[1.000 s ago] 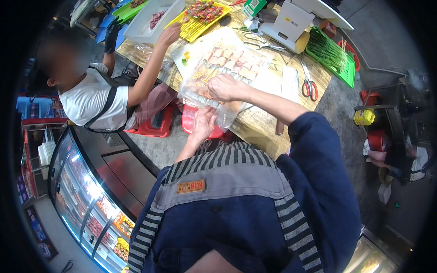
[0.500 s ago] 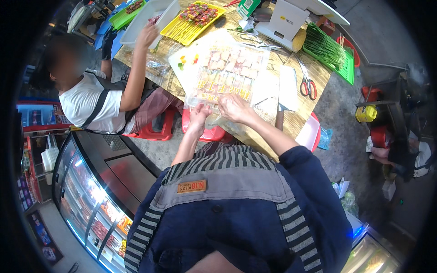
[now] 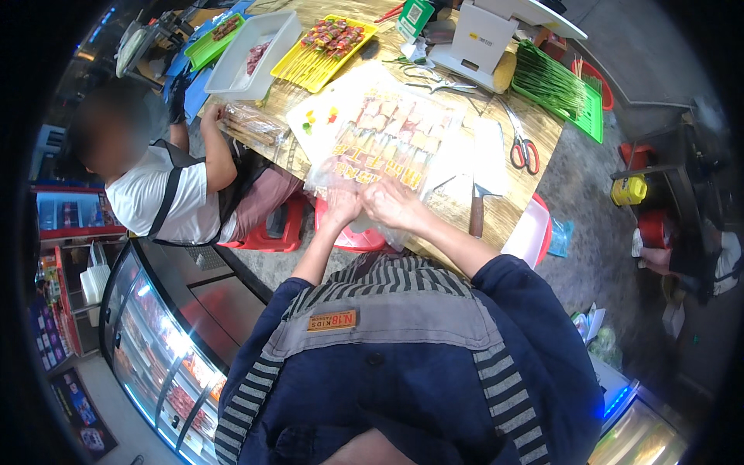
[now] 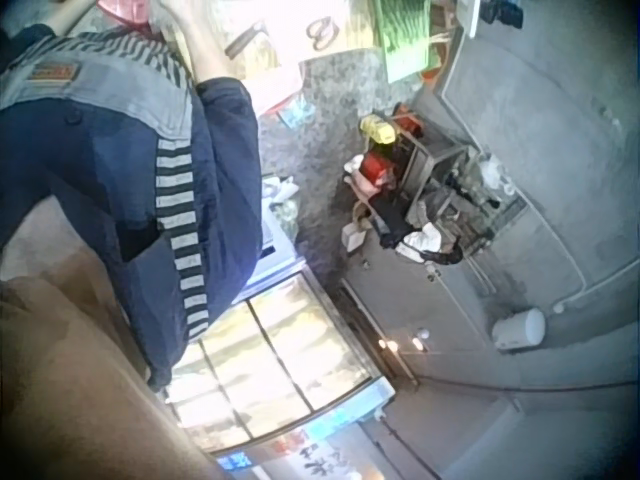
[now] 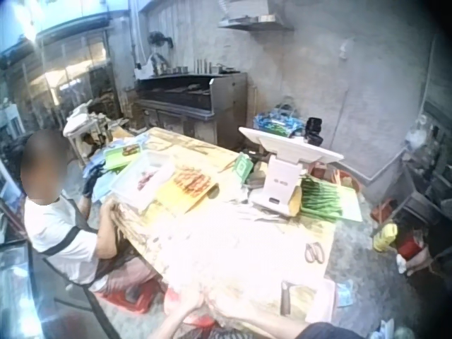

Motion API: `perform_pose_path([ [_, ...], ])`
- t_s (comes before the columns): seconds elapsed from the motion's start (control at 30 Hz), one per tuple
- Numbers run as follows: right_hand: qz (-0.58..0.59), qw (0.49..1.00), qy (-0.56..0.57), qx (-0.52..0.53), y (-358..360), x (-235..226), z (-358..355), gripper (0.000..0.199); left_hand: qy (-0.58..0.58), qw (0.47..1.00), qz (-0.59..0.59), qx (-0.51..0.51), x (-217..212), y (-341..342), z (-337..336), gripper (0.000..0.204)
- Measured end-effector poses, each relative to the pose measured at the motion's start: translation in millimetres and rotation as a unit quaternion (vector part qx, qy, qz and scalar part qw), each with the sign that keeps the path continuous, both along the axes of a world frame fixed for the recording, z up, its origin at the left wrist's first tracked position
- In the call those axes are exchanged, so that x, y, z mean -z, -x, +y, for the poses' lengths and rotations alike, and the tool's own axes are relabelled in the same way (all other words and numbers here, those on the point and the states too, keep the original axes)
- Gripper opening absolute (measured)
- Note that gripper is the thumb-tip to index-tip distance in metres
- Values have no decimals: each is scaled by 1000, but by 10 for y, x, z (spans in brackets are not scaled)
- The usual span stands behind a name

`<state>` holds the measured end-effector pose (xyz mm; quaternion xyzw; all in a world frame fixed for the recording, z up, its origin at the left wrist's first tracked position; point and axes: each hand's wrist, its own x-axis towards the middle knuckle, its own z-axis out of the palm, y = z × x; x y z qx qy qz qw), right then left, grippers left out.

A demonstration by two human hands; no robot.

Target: The person retrieves skewered food items from a refrigerated display case, places them on a table, and arranges them into a plastic bag. They then return to the display case to retrieve more skewers and place them on trays. Finally, they retrieve a green tray from a shelf and place it into the display case.

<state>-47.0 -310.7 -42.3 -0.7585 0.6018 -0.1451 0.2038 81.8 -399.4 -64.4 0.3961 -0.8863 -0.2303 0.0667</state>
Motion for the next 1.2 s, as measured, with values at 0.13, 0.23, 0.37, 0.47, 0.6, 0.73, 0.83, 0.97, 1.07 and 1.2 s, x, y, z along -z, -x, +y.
perform_pose_path([
  [0.13,5,996,89,-12,-123,425,135,22,152,987,36,-37,271,30,-68,59],
  [0.23,-9,995,96,0,-107,123,132,14,119,992,-2,-41,100,34,2,61],
  [0.37,-155,953,-74,249,55,-119,384,20,79,994,-6,-70,23,7,153,68],
  [0.47,-209,888,-118,392,413,146,687,32,134,983,76,104,118,-39,255,67],
  [0.6,-162,921,-154,320,272,67,886,42,18,994,35,106,66,-3,573,51],
  [0.73,-28,966,-76,244,35,-214,748,38,-92,987,109,79,-4,20,626,42],
  [0.83,-12,980,-5,197,77,-8,600,31,-223,963,87,125,-56,26,608,33],
  [0.97,-8,992,13,125,215,178,556,23,-61,981,163,89,88,20,950,37],
  [1.07,-16,993,13,115,209,95,512,22,-96,978,169,72,28,-14,1069,33],
  [1.2,-5,993,-22,116,222,84,461,23,-95,978,165,86,45,69,1035,21],
])
